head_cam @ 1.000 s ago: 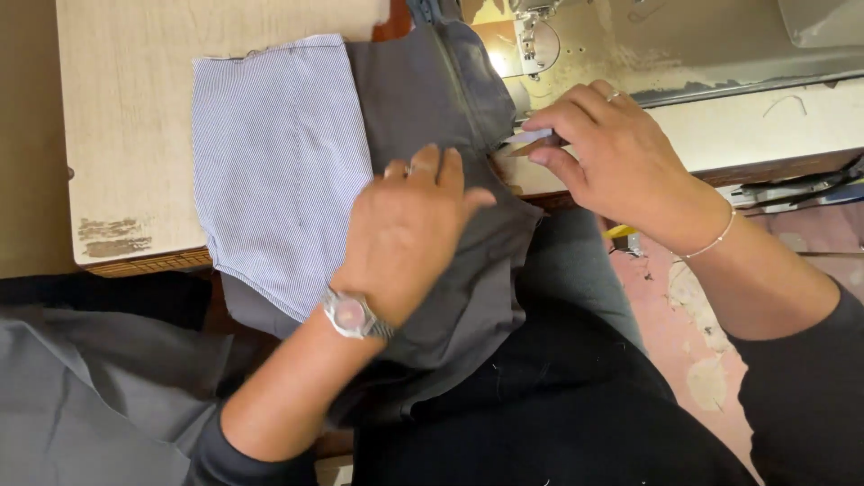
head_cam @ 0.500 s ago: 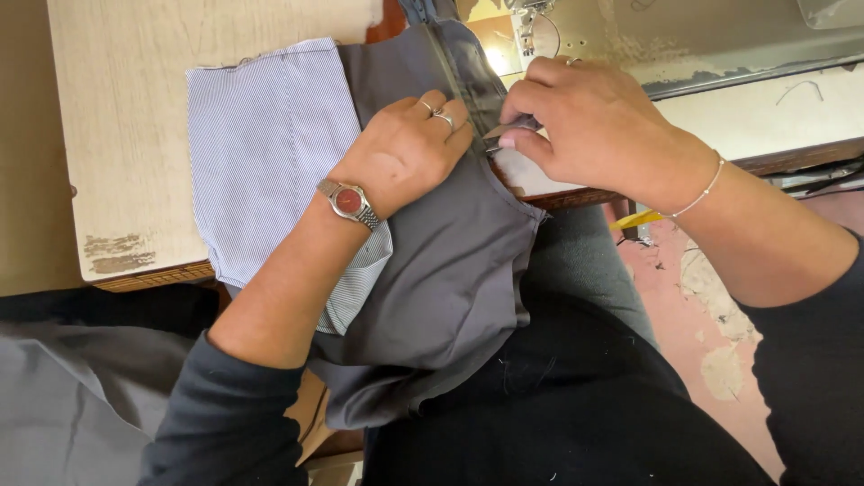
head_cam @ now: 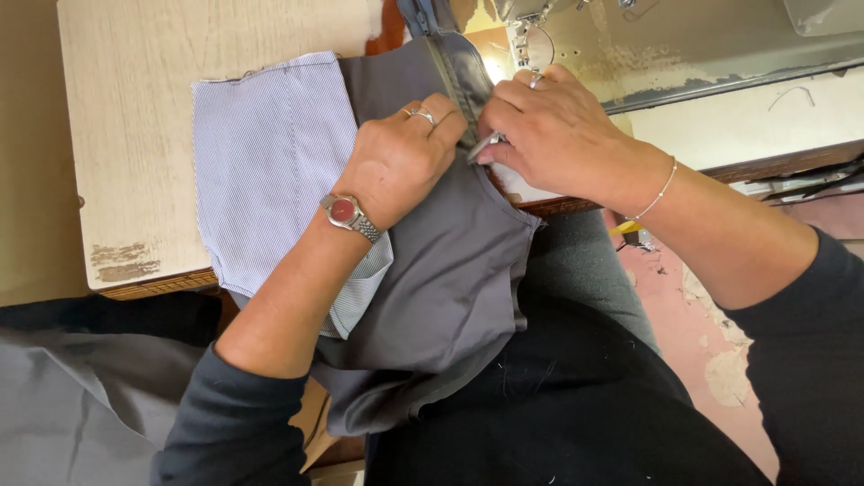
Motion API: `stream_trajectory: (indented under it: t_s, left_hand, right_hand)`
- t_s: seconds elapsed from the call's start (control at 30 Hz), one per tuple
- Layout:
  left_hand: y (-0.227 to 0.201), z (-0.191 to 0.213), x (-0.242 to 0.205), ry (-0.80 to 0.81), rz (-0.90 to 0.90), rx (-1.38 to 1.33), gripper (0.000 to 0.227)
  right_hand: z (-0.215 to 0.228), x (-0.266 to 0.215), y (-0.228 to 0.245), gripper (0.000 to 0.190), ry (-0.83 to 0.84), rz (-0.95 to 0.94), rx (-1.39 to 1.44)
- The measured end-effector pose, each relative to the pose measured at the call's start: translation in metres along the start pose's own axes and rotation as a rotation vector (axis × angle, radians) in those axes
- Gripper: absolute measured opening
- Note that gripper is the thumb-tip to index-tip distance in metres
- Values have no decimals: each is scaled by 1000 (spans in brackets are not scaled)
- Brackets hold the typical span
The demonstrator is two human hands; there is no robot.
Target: A person is using an industrial sewing machine to join pieces of grey and light blue fabric, including aligning edges and trimming excess thread.
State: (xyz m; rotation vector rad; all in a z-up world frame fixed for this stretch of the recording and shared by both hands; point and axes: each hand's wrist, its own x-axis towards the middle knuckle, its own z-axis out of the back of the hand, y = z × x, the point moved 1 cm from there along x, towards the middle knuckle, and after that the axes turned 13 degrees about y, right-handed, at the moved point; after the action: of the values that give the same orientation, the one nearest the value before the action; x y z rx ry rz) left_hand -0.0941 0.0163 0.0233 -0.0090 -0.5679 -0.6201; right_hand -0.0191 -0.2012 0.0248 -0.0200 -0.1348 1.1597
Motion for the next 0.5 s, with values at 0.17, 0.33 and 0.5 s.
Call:
stream_trajectory:
  t_s: [0.17,0.33,0.5]
  left_hand:
    - [42,-22,9,158,215,436,18]
    - [51,-36,53,409,-155,136,47]
    - [41,-26,64,475,-278,-7,39]
  right_hand:
    - [26,-20,5,27,-93,-127,75]
    - [67,-44,43,58,408,-565,379]
    - [45,-71,83,68,752,-669,472]
